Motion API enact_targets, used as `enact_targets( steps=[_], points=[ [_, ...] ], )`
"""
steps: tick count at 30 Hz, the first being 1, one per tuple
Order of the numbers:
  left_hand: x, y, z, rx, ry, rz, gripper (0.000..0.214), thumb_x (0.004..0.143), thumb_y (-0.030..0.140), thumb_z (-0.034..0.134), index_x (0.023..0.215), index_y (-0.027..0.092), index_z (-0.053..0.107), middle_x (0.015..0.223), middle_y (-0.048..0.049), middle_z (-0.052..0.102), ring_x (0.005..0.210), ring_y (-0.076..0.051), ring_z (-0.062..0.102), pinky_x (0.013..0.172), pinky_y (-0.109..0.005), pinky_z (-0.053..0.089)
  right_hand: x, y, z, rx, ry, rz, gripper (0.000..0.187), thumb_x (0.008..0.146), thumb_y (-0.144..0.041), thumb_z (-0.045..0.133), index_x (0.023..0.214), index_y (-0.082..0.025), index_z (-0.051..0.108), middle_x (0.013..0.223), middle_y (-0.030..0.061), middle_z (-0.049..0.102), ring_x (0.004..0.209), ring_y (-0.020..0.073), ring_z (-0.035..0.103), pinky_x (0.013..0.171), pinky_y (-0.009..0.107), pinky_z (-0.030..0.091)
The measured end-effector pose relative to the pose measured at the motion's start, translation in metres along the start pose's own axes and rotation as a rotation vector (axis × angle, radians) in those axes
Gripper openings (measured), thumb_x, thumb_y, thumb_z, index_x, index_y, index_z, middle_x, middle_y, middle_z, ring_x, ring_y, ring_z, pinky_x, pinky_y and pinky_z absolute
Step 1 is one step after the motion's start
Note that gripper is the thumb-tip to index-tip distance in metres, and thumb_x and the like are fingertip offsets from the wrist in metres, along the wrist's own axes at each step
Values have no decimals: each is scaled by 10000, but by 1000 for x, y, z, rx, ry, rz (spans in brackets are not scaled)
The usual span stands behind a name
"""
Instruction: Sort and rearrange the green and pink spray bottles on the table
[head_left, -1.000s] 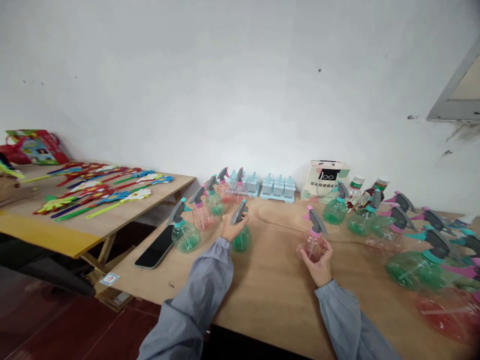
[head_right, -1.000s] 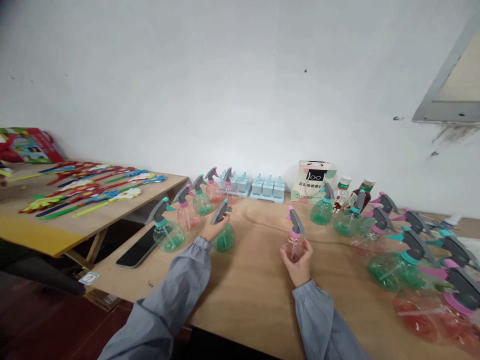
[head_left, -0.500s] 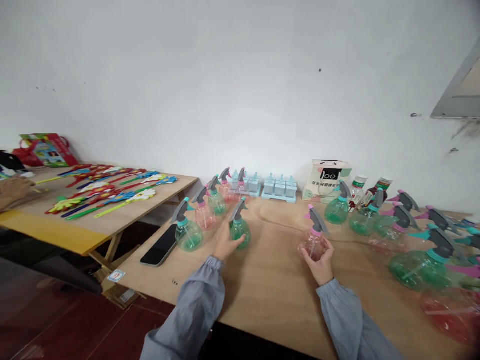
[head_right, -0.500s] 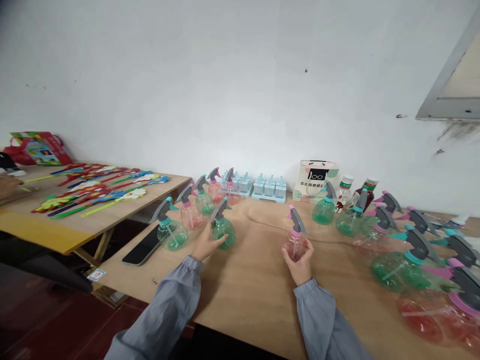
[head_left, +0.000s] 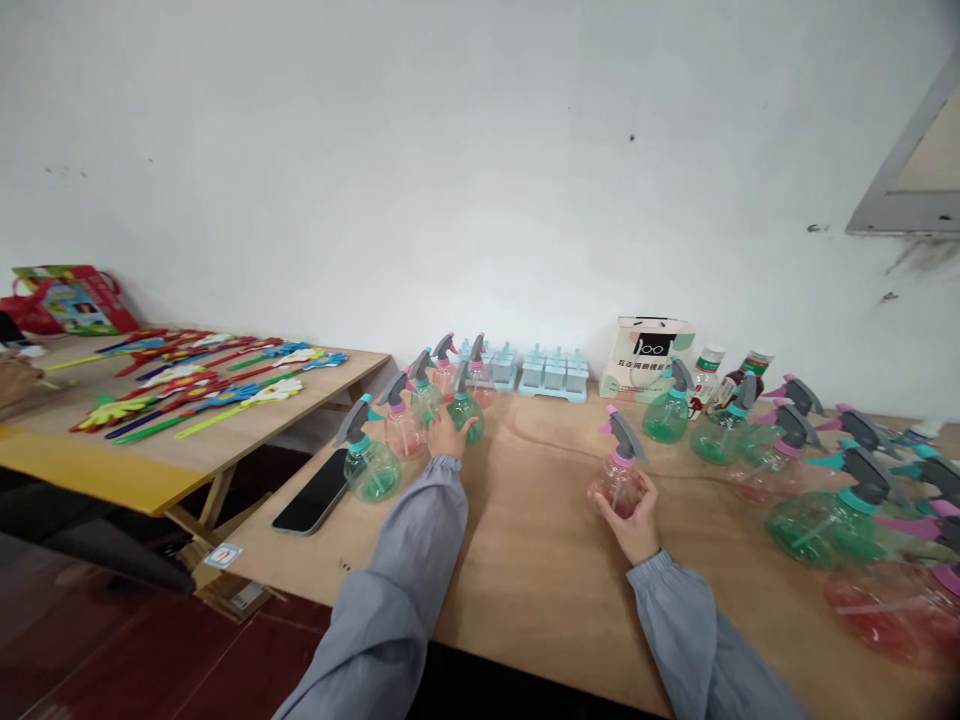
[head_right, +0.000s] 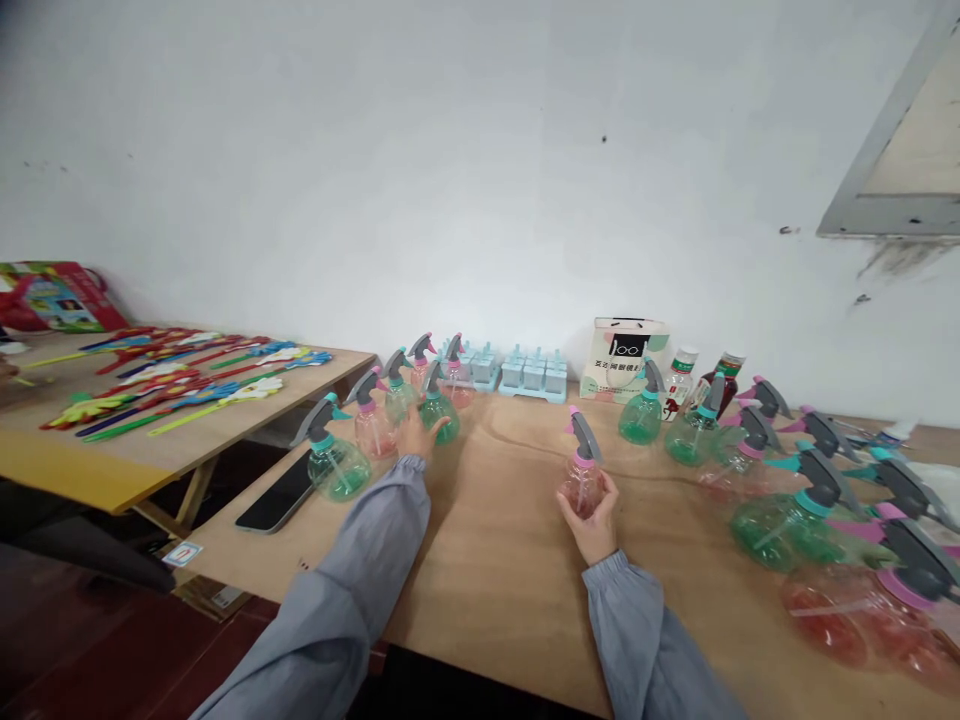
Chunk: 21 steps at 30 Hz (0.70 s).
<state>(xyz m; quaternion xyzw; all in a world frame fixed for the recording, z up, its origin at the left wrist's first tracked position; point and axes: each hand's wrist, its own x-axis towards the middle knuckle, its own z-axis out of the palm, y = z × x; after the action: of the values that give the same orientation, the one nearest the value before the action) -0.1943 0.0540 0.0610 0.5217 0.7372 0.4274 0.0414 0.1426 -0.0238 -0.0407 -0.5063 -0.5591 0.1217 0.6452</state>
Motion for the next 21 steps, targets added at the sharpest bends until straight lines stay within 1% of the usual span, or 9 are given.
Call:
enact_targets(
  steps=[5, 9, 13, 15, 16, 17, 19, 20, 21],
  points=[
    [8, 8, 10, -42, 13, -25, 631, 841, 381, 683, 1370, 134, 443, 1354, -230, 556, 1258, -369, 524, 1017, -475, 408, 0, -4, -1, -11, 12, -13, 851, 667, -564, 767, 1305, -183, 351, 1257, 154, 480, 1167, 277, 531, 1027, 489, 436],
    [11, 7, 14, -107, 17, -3, 662, 859, 364, 675, 1403, 118, 389, 1375, -229, 528, 1260, -378, 504, 1029, -506, 386, 1, -6, -3, -30, -2, -21, 854, 655, -588, 766, 1293, -178, 374, 1241, 149, 497, 1156, 278, 534, 1024, 488, 436],
    [2, 8, 15, -283, 171, 86, 803, 798, 418, 737, 1404, 76, 336, 1404, -258, 464, 1328, -391, 421, 1096, -526, 321, -3, -11, -5, -31, -26, -22, 772, 722, -575, 717, 1302, -179, 398, 1249, 143, 513, 1158, 269, 542, 1017, 477, 451],
    [-14, 14, 16, -368, 221, 205, 747, 805, 474, 706, 1373, 115, 378, 1405, -230, 460, 1346, -362, 414, 1122, -517, 316, -6, -12, -5, -29, -69, -26, 744, 746, -548, 709, 1316, -180, 404, 1262, 144, 520, 1170, 273, 543, 1026, 493, 447],
    [-24, 19, 17, -412, 199, 279, 696, 820, 494, 676, 1354, 139, 406, 1389, -209, 478, 1336, -342, 437, 1124, -510, 331, -7, -13, -4, -29, -91, -32, 738, 748, -538, 713, 1319, -181, 408, 1262, 143, 526, 1173, 277, 543, 1031, 505, 443],
    [-36, 26, 18, -455, 124, 357, 649, 837, 504, 643, 1341, 156, 427, 1365, -192, 504, 1313, -325, 472, 1117, -504, 355, -8, -14, -3, -28, -108, -38, 734, 748, -530, 718, 1319, -183, 413, 1259, 142, 533, 1173, 281, 545, 1033, 518, 441],
    [-63, 42, 20, -533, -160, 498, 670, 821, 503, 651, 1368, 190, 423, 1371, -177, 524, 1286, -307, 522, 1094, -490, 406, -9, -16, -1, -21, -134, -49, 719, 751, -521, 723, 1313, -189, 424, 1254, 141, 546, 1168, 286, 552, 1028, 533, 447],
    [-76, 52, 21, -563, -299, 534, 748, 780, 507, 693, 1402, 214, 399, 1406, -170, 510, 1305, -313, 516, 1084, -492, 425, -10, -18, 1, -14, -143, -56, 710, 753, -519, 723, 1310, -191, 430, 1251, 141, 553, 1164, 288, 558, 1020, 535, 456],
    [-88, 61, 21, -585, -395, 546, 850, 726, 511, 742, 1436, 230, 369, 1450, -169, 478, 1347, -329, 478, 1092, -505, 422, -11, -20, 3, -7, -155, -64, 702, 755, -516, 723, 1307, -193, 435, 1249, 142, 560, 1158, 290, 566, 1011, 533, 466]
  ],
)
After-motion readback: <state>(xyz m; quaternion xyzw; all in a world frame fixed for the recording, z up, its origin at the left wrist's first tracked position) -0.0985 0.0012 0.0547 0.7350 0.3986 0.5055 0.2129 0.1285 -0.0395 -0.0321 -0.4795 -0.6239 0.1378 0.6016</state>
